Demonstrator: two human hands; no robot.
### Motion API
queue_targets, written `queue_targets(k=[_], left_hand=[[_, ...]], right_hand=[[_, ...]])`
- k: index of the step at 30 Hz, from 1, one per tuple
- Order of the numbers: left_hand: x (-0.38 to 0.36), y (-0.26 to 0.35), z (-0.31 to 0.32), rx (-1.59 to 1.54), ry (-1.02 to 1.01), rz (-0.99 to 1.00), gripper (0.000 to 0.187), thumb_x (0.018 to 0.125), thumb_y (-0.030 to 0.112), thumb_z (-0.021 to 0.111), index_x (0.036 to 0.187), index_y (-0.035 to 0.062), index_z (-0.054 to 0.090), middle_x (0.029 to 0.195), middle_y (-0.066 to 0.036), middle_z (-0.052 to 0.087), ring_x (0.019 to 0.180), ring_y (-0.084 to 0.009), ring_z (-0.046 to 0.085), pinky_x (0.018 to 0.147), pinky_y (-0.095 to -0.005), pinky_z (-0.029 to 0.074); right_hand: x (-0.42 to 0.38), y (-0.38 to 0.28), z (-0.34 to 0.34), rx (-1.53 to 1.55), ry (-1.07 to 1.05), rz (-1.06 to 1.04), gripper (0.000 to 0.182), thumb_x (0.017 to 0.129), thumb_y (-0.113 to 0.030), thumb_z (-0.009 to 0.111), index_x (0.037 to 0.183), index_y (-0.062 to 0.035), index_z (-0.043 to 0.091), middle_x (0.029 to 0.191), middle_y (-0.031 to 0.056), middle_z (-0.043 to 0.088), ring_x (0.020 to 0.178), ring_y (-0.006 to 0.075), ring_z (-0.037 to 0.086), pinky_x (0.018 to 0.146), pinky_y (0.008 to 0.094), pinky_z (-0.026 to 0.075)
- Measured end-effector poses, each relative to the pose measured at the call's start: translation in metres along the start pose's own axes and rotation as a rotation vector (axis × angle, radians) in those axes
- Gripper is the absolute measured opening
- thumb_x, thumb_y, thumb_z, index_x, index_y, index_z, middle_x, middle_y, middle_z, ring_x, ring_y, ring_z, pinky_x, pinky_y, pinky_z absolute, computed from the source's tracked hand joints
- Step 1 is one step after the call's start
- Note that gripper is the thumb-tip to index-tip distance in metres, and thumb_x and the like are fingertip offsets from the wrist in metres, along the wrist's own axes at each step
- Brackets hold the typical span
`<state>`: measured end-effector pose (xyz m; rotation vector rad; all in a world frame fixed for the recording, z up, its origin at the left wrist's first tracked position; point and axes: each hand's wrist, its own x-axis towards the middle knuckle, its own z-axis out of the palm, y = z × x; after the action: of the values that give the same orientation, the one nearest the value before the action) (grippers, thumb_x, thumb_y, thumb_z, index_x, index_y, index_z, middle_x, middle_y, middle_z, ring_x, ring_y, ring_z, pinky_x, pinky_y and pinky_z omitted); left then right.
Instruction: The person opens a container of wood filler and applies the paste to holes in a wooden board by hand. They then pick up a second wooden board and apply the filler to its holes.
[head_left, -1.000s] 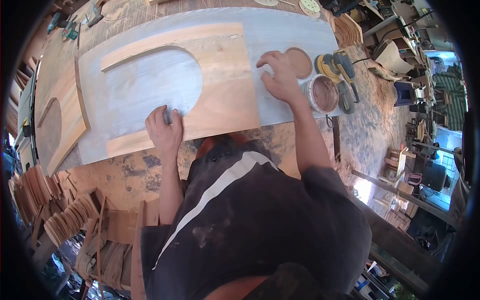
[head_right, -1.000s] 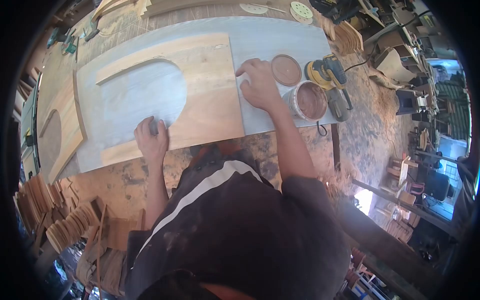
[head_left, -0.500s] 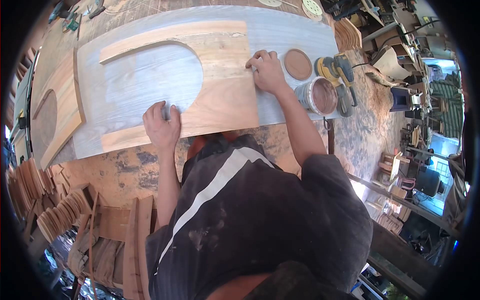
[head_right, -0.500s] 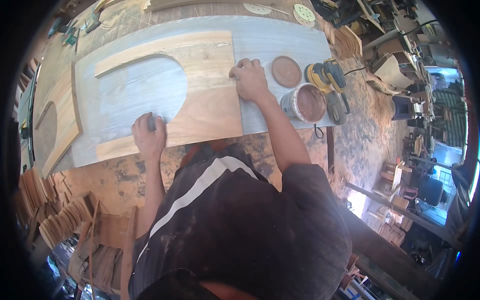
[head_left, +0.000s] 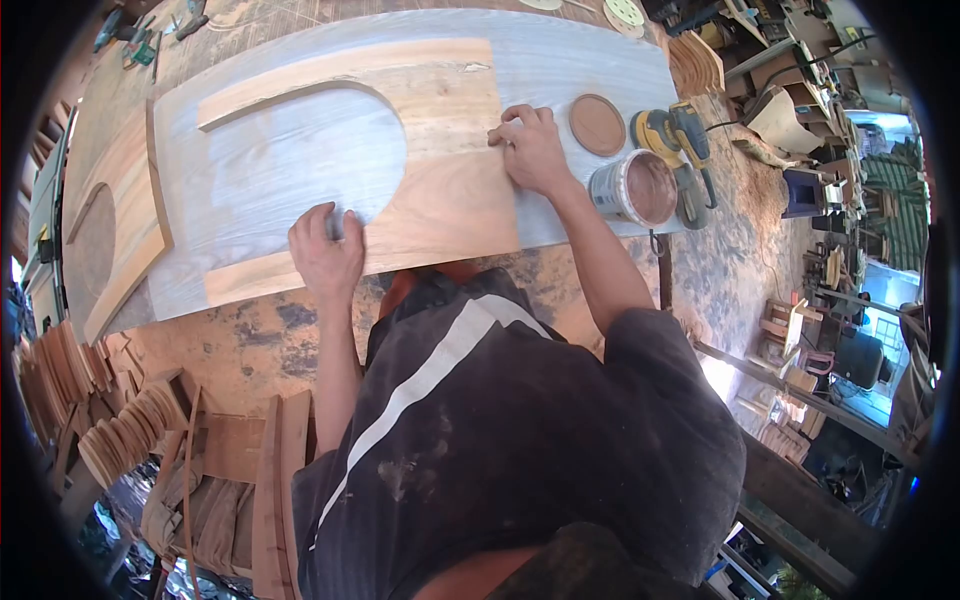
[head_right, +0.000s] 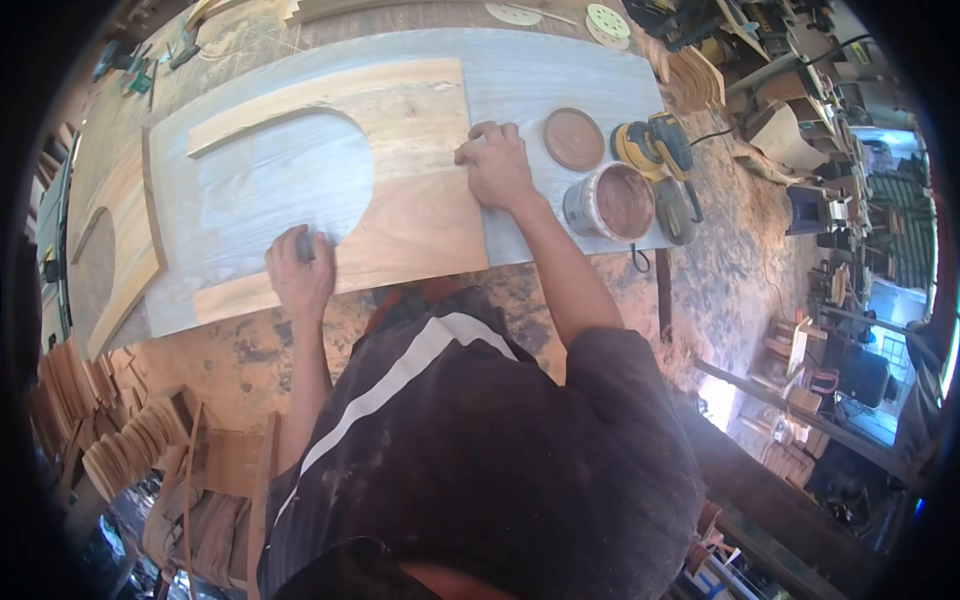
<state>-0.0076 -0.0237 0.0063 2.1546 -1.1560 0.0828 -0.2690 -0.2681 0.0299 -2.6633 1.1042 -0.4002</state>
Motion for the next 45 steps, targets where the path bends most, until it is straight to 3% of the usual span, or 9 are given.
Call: queue_targets(k=[9,13,25,34,36,45], left_hand=[[-0.002,-0.001,0.000,-0.012,0.011,0.019,0.030,0.092,0.025,0.076,0.114,0.0052,0.073,0.118,-0.014,0.071,0.114,-0.0354,0.062,0.102,-0.0474,0.049],[0.001,-0.001,0.000,-0.015,0.011,0.014,0.029,0.091,0.025,0.075,0.113,0.0049,0.073,0.118,-0.014,0.071,0.113,-0.0355,0.062,0.101,-0.0474,0.049],[-0.002,-0.002,0.001,-0.020,0.013,0.028,0.027,0.090,0.023,0.076,0.111,0.0062,0.074,0.117,-0.013,0.071,0.113,-0.0350,0.062,0.101,-0.0473,0.049],[-0.001,-0.001,0.001,-0.017,0.011,0.030,0.027,0.090,0.024,0.076,0.111,0.0060,0.074,0.117,-0.013,0.071,0.113,-0.0346,0.062,0.101,-0.0470,0.049],[-0.001,-0.001,0.001,-0.024,0.010,0.034,0.027,0.090,0.024,0.076,0.111,0.0060,0.074,0.117,-0.013,0.071,0.113,-0.0346,0.062,0.101,-0.0470,0.049],[-0.002,-0.001,-0.001,-0.016,-0.017,0.032,0.027,0.091,0.023,0.076,0.111,0.0053,0.074,0.116,-0.014,0.071,0.113,-0.0351,0.062,0.101,-0.0469,0.049]], right_hand=[[-0.006,-0.017,0.004,0.025,0.109,0.011,0.036,0.085,-0.003,0.061,0.108,-0.0205,0.083,0.138,0.0084,0.062,0.123,0.0383,0.050,0.107,0.0506,0.044],[-0.008,-0.021,0.005,-0.024,0.032,0.005,0.036,0.086,-0.004,0.062,0.108,-0.0216,0.083,0.142,0.0085,0.061,0.128,0.0394,0.048,0.110,0.0524,0.043],[-0.024,-0.033,0.007,-0.042,0.093,0.001,0.030,0.095,-0.009,0.063,0.113,-0.0226,0.083,0.149,0.0087,0.057,0.133,0.0419,0.045,0.112,0.0550,0.040],[-0.028,-0.012,-0.008,-0.170,0.155,0.092,0.039,0.082,-0.003,0.066,0.112,-0.0215,0.083,0.148,0.0100,0.058,0.131,0.0423,0.047,0.114,0.0554,0.039],[-0.030,-0.009,-0.011,-0.207,0.117,-0.005,0.043,0.078,-0.002,0.066,0.112,-0.0215,0.082,0.147,0.0101,0.058,0.129,0.0415,0.048,0.112,0.0549,0.040],[-0.031,-0.012,-0.020,-0.249,0.167,-0.084,0.041,0.078,-0.001,0.066,0.110,-0.0192,0.081,0.140,0.0107,0.061,0.126,0.0399,0.050,0.108,0.0541,0.042]])
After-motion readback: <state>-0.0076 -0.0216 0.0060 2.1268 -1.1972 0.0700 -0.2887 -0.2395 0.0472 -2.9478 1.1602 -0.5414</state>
